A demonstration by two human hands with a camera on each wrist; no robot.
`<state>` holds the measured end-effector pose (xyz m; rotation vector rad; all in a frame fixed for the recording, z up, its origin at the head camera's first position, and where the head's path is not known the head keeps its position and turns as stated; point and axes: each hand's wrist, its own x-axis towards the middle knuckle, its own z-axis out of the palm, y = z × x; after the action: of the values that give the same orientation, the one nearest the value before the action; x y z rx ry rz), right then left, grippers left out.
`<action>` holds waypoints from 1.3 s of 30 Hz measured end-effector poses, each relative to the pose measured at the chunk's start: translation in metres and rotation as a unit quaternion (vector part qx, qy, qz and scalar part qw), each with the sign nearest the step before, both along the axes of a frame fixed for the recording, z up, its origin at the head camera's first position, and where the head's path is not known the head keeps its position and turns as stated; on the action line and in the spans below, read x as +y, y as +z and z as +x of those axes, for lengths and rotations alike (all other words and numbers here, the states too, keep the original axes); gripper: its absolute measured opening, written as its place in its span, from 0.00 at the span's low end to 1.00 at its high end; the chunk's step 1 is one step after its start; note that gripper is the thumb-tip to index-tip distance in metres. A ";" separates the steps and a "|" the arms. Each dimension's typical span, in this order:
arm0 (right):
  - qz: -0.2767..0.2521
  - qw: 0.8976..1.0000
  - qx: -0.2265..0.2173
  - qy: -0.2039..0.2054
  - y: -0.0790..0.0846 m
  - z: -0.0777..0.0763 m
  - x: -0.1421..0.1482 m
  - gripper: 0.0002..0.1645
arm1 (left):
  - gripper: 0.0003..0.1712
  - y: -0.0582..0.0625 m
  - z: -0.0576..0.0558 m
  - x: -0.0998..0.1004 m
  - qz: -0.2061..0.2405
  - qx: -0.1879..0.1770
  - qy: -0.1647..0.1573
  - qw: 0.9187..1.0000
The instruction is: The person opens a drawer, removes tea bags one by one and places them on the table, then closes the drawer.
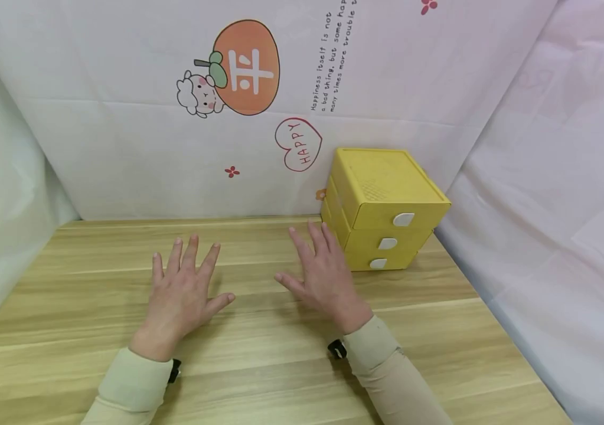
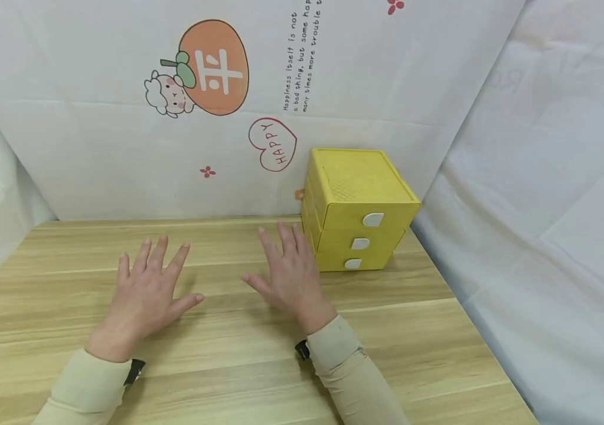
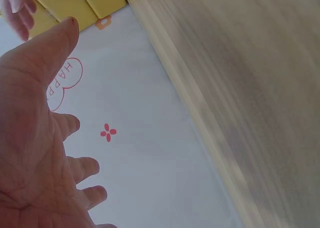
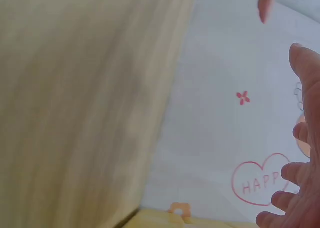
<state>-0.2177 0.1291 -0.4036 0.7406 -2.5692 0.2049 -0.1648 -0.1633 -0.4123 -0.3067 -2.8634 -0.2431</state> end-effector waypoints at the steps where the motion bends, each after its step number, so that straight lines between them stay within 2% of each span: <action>1: -0.004 1.000 0.006 0.001 0.002 0.000 0.001 0.55 | 0.60 0.000 0.000 0.000 -0.001 -0.001 0.001 1.000; 8: -0.030 0.999 0.028 0.005 0.017 0.004 0.007 0.54 | 0.59 0.001 0.000 0.000 -0.002 -0.005 -0.001 1.000; 18: -0.065 0.992 0.107 0.030 0.033 0.006 0.017 0.51 | 0.59 0.003 0.001 0.001 0.004 -0.011 -0.002 1.000; 23: -0.084 0.988 0.127 0.037 0.037 0.006 0.022 0.51 | 0.59 0.003 0.002 0.001 0.002 -0.009 -0.001 1.000; 28: -0.095 0.986 0.131 0.025 0.042 0.005 0.028 0.51 | 0.59 0.003 0.002 0.000 0.000 -0.008 -0.002 1.000; 35: -0.126 0.976 0.179 0.006 0.046 0.000 0.039 0.51 | 0.59 0.003 0.001 0.001 -0.005 -0.007 -0.003 1.000; 39: -0.134 0.976 0.173 -0.012 0.048 -0.001 0.045 0.52 | 0.59 0.003 0.001 0.001 -0.005 -0.006 -0.003 1.000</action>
<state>-0.2186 0.1741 -0.3552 0.5855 -2.1640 0.3713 -0.1637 -0.1625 -0.4097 -0.3157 -2.8762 -0.2317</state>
